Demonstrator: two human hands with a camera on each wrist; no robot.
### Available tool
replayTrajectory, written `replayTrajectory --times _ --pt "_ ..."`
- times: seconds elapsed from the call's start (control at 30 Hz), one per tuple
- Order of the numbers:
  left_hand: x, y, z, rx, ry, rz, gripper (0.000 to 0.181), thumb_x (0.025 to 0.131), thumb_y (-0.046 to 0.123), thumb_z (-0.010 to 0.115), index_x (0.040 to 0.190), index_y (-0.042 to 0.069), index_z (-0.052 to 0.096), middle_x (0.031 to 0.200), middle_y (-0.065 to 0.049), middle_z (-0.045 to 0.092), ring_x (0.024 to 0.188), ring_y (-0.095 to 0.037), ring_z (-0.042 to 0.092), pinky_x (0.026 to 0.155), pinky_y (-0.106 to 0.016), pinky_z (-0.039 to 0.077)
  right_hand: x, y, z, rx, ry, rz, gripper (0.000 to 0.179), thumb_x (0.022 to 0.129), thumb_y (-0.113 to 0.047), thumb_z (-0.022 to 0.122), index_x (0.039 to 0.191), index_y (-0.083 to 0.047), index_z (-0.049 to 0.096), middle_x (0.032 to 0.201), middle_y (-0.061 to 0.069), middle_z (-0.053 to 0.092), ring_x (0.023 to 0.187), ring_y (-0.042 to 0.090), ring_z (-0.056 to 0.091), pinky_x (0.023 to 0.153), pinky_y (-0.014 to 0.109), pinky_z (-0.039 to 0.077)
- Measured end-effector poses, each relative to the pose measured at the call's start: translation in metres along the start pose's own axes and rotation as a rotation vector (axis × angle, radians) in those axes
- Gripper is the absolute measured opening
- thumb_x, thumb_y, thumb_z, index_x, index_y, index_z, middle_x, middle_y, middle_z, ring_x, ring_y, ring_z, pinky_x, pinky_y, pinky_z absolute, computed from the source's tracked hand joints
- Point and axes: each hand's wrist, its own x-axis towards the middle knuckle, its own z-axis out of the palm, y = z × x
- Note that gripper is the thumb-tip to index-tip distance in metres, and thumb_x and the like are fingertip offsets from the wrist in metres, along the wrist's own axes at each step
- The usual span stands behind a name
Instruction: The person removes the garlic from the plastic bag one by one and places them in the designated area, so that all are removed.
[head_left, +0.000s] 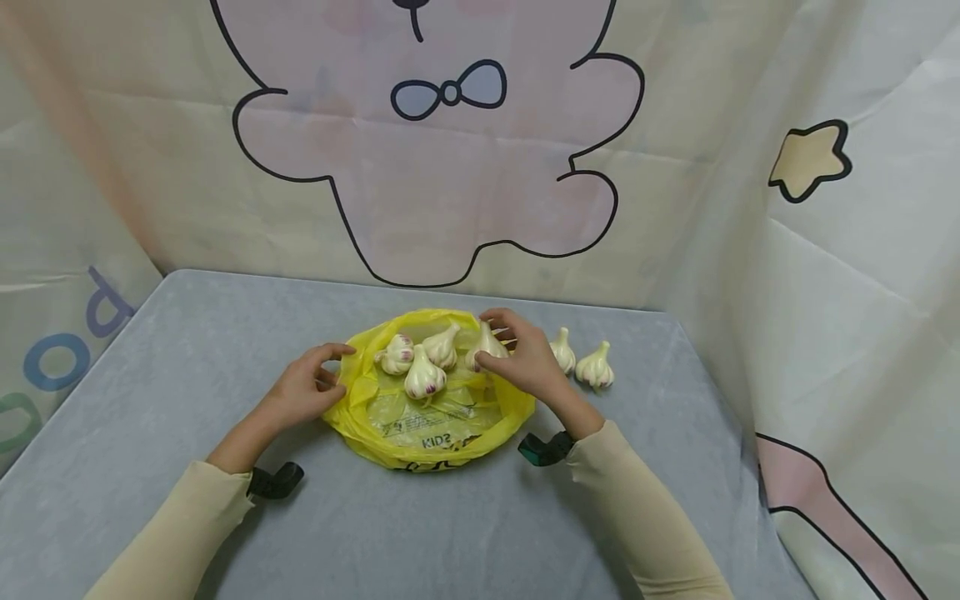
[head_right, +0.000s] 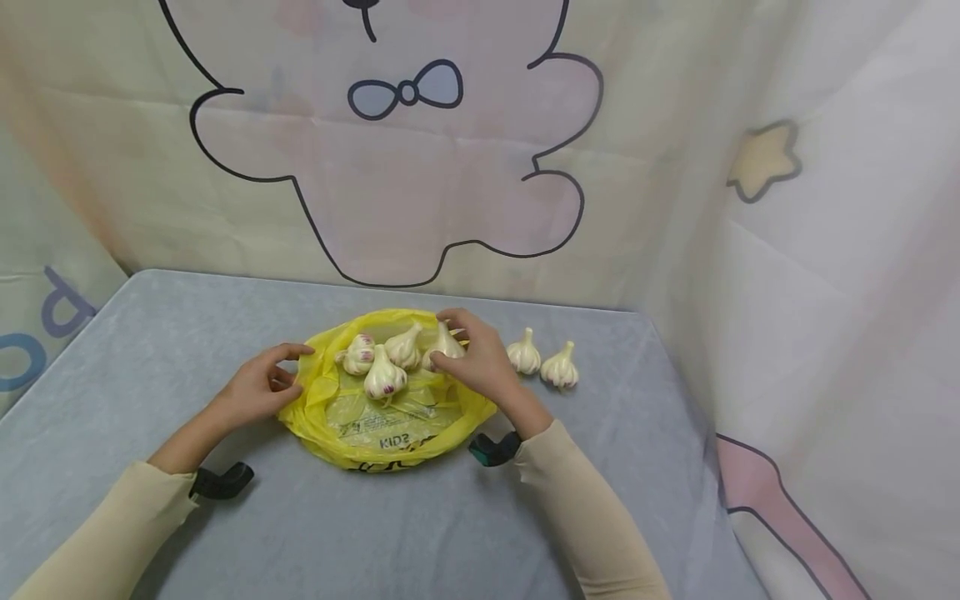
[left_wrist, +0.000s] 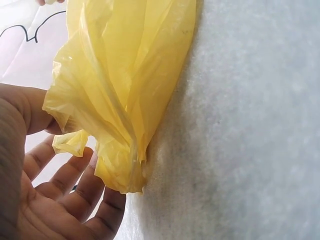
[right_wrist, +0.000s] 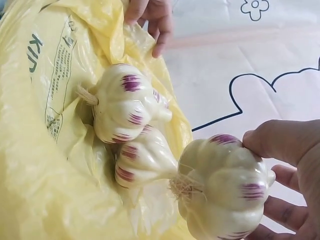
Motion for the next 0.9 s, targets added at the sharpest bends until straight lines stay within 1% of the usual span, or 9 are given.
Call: replayTrajectory --times 0.1,0.23,0.33,0.67,0.9 --pt "-0.001 -0.001 0.000 0.006 -0.001 -0.006 0.052 0.086 0.004 0.062 0.136 0.007 0.047 0.134 -0.024 0.049 0.091 -0.027 0.063 0.070 -0.034 0.055 -0.003 0.001 -0.004 -0.007 0.003 -0.003 0.051 0.084 -0.025 0.073 0.131 -0.022 0.053 0.124 0.009 0.061 0.104 0.029 0.064 0.085 0.045 0.055" --pt "0.000 -0.002 0.002 0.010 -0.004 -0.025 0.052 0.086 0.005 0.062 0.136 0.008 0.047 0.135 -0.022 0.048 0.091 -0.027 0.063 0.070 -0.032 0.055 -0.007 0.002 -0.011 0.003 0.012 0.015 0.051 0.084 -0.024 0.073 0.131 -0.021 0.053 0.124 0.009 0.061 0.103 0.029 0.064 0.084 0.043 0.055" --pt "0.000 -0.002 0.002 0.008 -0.004 -0.027 0.052 0.086 0.006 0.062 0.136 0.009 0.047 0.135 -0.021 0.048 0.091 -0.027 0.063 0.070 -0.031 0.055 -0.009 0.005 -0.017 -0.004 0.024 0.031 0.051 0.084 -0.023 0.073 0.131 -0.022 0.053 0.124 0.009 0.061 0.103 0.028 0.064 0.083 0.043 0.056" --pt "0.000 -0.004 0.001 -0.010 -0.001 -0.012 0.052 0.087 0.004 0.061 0.137 0.010 0.047 0.136 -0.024 0.047 0.093 -0.029 0.064 0.071 -0.036 0.055 -0.020 0.020 -0.031 -0.046 0.064 0.078 0.052 0.083 -0.024 0.075 0.130 -0.022 0.053 0.123 0.011 0.061 0.102 0.032 0.064 0.082 0.046 0.056" --pt "0.001 -0.003 0.001 -0.011 -0.004 -0.008 0.052 0.087 0.005 0.062 0.137 0.010 0.047 0.136 -0.024 0.047 0.092 -0.029 0.064 0.070 -0.035 0.055 -0.032 0.031 -0.041 -0.049 0.091 0.082 0.051 0.084 -0.020 0.073 0.130 -0.019 0.053 0.124 0.014 0.061 0.103 0.035 0.064 0.080 0.047 0.056"
